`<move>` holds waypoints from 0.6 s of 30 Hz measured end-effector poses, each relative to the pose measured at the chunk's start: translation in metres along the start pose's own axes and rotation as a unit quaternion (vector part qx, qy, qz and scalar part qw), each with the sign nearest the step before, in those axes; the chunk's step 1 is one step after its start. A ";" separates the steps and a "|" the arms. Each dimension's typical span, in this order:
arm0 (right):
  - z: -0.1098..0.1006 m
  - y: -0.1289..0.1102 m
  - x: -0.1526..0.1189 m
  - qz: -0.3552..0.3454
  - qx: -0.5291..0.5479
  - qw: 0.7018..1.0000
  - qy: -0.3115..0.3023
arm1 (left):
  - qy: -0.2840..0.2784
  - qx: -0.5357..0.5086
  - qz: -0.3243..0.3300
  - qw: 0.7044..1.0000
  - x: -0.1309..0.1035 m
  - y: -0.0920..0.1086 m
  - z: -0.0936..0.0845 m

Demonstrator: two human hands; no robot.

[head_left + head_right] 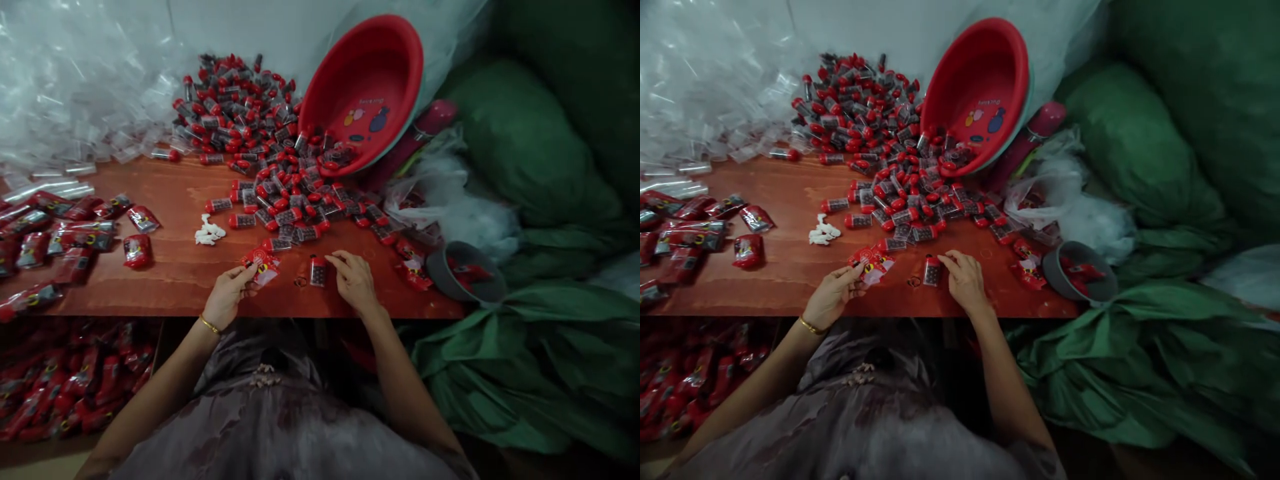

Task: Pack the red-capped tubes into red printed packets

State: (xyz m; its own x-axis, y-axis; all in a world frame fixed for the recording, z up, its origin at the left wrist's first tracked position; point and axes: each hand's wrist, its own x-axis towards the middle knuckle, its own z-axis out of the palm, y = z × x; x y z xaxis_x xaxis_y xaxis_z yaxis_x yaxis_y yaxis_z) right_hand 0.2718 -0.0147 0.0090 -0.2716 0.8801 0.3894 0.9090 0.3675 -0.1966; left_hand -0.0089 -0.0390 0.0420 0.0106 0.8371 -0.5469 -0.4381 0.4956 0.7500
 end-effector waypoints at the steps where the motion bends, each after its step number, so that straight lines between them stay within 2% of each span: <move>1: -0.004 -0.002 0.004 0.038 -0.004 0.999 -0.009 | 0.003 0.004 0.004 1.000 0.000 0.000 0.001; 4: -0.012 -0.020 0.012 0.185 -0.035 0.980 -0.069 | 0.016 0.011 0.016 1.000 -0.001 0.001 0.007; 6: -0.013 -0.038 0.012 0.241 -0.060 0.961 -0.120 | 0.022 0.008 0.018 1.000 -0.001 0.000 0.011; 9: -0.005 -0.059 0.007 0.256 -0.089 0.953 -0.138 | 0.011 -0.001 0.007 1.000 0.001 -0.002 0.018; 12: 0.006 -0.063 -0.001 0.250 -0.075 0.958 -0.115 | -0.010 -0.008 -0.017 1.000 0.003 -0.004 0.024; 15: 0.009 -0.056 -0.012 0.243 0.051 0.965 -0.083 | -0.021 -0.016 -0.042 0.999 0.005 -0.004 0.028; 16: 0.006 -0.055 -0.016 0.241 0.122 0.960 -0.078 | -0.024 -0.020 -0.051 0.998 0.005 -0.004 0.029; 18: -0.002 -0.057 -0.023 0.233 0.276 0.929 -0.082 | -0.032 -0.029 -0.063 0.997 0.005 -0.004 0.030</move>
State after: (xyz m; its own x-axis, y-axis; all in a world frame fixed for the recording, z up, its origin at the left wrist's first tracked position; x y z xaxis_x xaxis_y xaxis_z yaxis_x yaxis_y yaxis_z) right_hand 0.2266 -0.0567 0.0134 0.0249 0.9996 0.0139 0.6524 -0.0058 -0.7579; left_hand 0.0204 -0.0295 0.0472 0.1244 0.7833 -0.6090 -0.4816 0.5843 0.6532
